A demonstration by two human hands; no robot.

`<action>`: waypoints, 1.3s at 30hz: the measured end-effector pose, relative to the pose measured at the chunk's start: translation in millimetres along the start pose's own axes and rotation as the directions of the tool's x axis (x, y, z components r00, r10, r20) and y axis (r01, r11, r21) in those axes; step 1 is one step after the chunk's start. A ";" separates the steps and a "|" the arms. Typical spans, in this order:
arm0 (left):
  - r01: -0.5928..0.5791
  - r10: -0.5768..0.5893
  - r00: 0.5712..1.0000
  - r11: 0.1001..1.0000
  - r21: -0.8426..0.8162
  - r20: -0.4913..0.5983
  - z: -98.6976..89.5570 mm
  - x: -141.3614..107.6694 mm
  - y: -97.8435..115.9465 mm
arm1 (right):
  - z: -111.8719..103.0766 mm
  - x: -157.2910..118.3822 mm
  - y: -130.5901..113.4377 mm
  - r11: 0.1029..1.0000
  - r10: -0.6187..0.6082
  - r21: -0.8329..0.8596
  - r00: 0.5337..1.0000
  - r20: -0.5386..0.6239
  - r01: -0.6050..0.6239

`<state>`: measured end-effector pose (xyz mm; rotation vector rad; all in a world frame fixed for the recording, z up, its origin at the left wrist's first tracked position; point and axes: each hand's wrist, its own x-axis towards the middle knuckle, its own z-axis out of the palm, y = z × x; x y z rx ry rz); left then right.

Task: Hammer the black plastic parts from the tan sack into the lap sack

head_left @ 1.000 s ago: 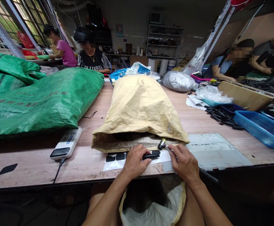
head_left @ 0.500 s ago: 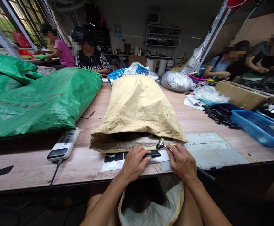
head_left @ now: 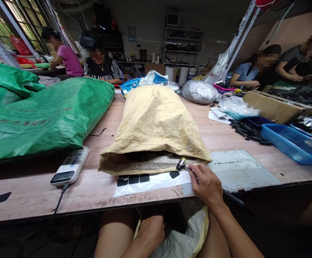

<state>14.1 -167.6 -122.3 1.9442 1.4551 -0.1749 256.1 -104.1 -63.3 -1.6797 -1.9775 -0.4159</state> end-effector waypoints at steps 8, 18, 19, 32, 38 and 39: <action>-0.121 0.120 0.992 0.992 0.027 0.040 -14.0 -16.5 14.2 | 0.0 -0.5 -0.1 1.000 -0.001 -0.013 1.000 -0.001 0.001; 0.115 -0.100 0.690 0.993 -0.027 -0.716 -173.7 29.3 25.1 | 0.8 -0.7 -0.8 1.000 0.011 -0.004 1.000 0.001 -0.011; 0.186 -0.144 0.667 0.982 -0.024 -0.731 -179.0 39.5 22.7 | 0.6 -0.4 -0.9 1.000 0.012 0.000 1.000 -0.001 -0.012; 0.135 -0.141 0.699 0.989 -0.065 -0.701 -184.5 31.7 18.3 | -1.8 1.5 -2.1 1.000 0.022 0.007 1.000 0.004 -0.022; -0.315 0.311 0.787 0.945 0.088 -0.532 -138.2 20.9 27.0 | -3.1 1.0 -2.8 1.000 0.016 0.001 1.000 0.009 -0.016; -0.335 0.325 0.782 0.939 0.080 -0.532 -131.4 22.9 27.8 | -2.8 0.9 -2.5 1.000 0.010 0.005 1.000 0.004 -0.010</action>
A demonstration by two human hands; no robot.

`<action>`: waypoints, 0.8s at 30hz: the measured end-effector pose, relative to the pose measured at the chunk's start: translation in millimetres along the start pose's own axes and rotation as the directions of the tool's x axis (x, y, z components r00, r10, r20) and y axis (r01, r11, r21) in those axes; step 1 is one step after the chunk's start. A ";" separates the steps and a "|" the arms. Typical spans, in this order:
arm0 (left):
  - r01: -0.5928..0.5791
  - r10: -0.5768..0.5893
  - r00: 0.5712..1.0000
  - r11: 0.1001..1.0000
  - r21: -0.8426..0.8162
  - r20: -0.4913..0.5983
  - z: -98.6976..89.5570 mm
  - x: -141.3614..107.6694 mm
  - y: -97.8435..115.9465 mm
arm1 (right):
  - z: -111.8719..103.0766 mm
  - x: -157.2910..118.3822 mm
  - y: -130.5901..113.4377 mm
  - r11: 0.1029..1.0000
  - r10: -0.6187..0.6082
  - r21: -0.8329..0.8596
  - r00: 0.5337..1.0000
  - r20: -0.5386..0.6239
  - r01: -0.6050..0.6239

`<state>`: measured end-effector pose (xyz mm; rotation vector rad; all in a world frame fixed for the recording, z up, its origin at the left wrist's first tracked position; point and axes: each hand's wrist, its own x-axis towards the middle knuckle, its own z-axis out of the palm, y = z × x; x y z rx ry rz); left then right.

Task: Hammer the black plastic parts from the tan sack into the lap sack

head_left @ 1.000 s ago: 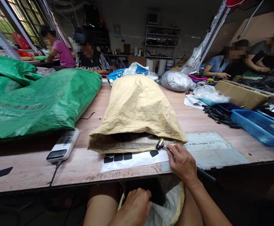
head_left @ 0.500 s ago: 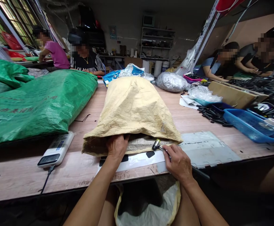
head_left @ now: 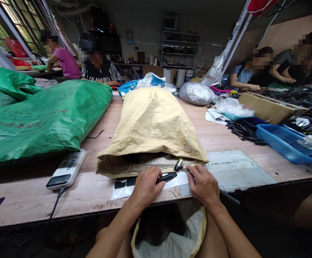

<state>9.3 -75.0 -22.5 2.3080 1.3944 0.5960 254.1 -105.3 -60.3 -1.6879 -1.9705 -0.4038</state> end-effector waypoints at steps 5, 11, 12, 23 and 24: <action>-0.015 0.010 0.996 0.998 -0.053 -0.093 18.2 -1.3 -4.2 | 1.5 1.9 5.2 0.999 -0.013 0.043 1.000 0.012 0.013; -0.004 -0.005 0.998 0.988 -0.153 -0.056 16.5 0.1 -10.5 | -10.8 0.6 0.6 0.962 0.009 0.273 1.000 0.016 -0.013; 0.008 -0.016 0.999 0.987 -0.160 -0.050 15.8 0.6 -10.4 | -14.4 -0.7 -3.5 0.939 0.015 0.345 1.000 0.000 -0.014; 0.036 -0.044 0.998 0.979 -0.198 -0.037 14.9 1.6 -8.9 | -38.7 -9.7 -38.8 0.868 -0.025 0.497 0.999 0.025 0.010; 0.035 -0.045 0.998 0.979 -0.202 -0.041 15.5 1.5 -9.4 | -38.7 -10.0 -39.1 0.883 -0.041 0.469 0.998 0.047 0.014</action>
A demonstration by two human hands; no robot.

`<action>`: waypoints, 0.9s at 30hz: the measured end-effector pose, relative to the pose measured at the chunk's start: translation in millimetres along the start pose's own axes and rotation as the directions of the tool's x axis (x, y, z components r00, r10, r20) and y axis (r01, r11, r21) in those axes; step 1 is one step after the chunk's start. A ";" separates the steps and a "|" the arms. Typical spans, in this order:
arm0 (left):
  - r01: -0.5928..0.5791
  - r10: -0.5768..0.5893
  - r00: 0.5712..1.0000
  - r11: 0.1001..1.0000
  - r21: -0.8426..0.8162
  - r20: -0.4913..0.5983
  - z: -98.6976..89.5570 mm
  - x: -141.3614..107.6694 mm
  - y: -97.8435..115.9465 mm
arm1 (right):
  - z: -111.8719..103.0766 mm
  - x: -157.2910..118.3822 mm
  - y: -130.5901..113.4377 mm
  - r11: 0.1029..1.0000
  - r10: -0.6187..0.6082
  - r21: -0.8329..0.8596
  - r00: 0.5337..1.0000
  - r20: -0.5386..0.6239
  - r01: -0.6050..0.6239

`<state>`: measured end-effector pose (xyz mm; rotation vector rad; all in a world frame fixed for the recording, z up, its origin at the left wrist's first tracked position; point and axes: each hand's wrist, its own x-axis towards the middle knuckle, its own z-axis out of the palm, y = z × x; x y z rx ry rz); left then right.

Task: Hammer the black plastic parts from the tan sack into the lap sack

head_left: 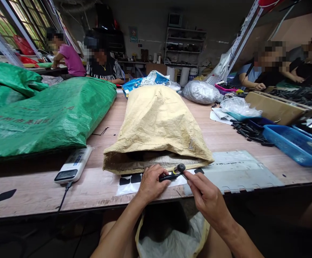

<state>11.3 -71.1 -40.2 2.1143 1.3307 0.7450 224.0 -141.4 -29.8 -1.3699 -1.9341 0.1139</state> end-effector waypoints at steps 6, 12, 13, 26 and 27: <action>0.003 -0.003 1.000 1.000 0.006 -0.004 0.8 0.1 -1.6 | 3.9 2.2 -7.5 0.999 -0.031 -0.030 0.998 0.046 0.032; -0.001 0.001 1.000 1.000 0.010 0.002 0.3 -0.7 -1.1 | 11.2 3.8 -18.0 1.000 -0.010 -0.016 0.994 0.111 0.012; -0.004 0.004 1.000 1.000 0.006 -0.002 0.7 -0.8 -1.1 | 10.1 4.8 -16.6 1.000 -0.002 -0.005 0.994 0.105 0.003; 0.012 -0.013 1.000 0.999 -0.043 -0.021 -0.3 -0.5 -1.4 | 9.6 15.8 70.4 0.944 0.031 -0.328 0.999 -0.036 -0.041; 0.011 -0.012 1.000 0.999 -0.046 -0.022 -0.1 -0.8 -1.5 | 11.9 14.7 71.4 0.939 0.023 -0.343 0.999 -0.043 -0.037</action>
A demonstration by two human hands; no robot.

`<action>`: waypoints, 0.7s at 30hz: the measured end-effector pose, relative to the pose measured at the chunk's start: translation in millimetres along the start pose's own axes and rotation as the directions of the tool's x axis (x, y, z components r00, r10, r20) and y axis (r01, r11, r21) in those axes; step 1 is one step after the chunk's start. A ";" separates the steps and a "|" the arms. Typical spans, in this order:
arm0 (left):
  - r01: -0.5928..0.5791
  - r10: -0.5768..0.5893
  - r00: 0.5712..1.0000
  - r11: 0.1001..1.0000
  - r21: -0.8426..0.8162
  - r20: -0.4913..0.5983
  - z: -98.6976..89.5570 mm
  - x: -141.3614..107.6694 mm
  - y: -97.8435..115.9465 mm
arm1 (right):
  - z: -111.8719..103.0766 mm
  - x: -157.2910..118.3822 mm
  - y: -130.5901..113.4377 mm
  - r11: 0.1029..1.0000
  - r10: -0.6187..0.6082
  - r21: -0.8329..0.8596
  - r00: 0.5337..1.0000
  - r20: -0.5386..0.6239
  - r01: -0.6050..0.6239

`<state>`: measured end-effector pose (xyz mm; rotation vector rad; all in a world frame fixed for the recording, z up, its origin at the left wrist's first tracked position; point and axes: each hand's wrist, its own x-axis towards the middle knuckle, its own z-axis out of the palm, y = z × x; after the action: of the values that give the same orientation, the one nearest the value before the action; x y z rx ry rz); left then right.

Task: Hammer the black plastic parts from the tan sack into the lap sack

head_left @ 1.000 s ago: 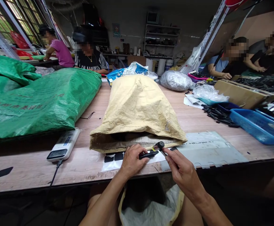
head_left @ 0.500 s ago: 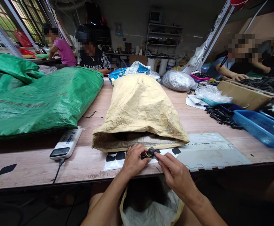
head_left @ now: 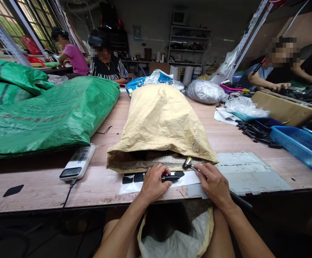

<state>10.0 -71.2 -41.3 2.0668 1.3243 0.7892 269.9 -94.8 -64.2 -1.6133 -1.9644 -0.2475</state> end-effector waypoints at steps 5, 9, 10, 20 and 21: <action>0.011 -0.011 1.000 1.000 0.006 0.006 1.2 -0.7 -0.5 | 1.4 -2.7 -7.4 0.995 -0.013 -0.104 1.000 -0.024 0.010; 0.012 -0.012 1.000 1.000 0.017 0.007 2.8 2.2 -2.3 | 0.7 -2.4 -10.1 0.990 -0.008 -0.142 1.000 -0.016 0.005; 0.011 -0.011 1.000 1.000 0.021 0.008 2.4 2.8 -1.8 | 0.7 -2.3 -10.3 0.989 -0.005 -0.147 1.000 -0.012 0.004; -0.154 0.199 0.897 0.978 -0.142 0.394 4.1 -73.7 38.4 | 0.9 -2.3 -11.9 0.986 0.016 -0.166 1.000 -0.008 -0.017; -0.104 0.136 0.882 0.990 -0.096 0.451 12.9 -83.7 35.2 | 0.9 -2.2 -12.2 0.986 0.018 -0.165 1.000 -0.008 -0.019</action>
<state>12.0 -162.9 -39.6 2.1228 0.9018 0.3516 258.4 -99.3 -63.5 -1.7308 -1.9673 -0.4171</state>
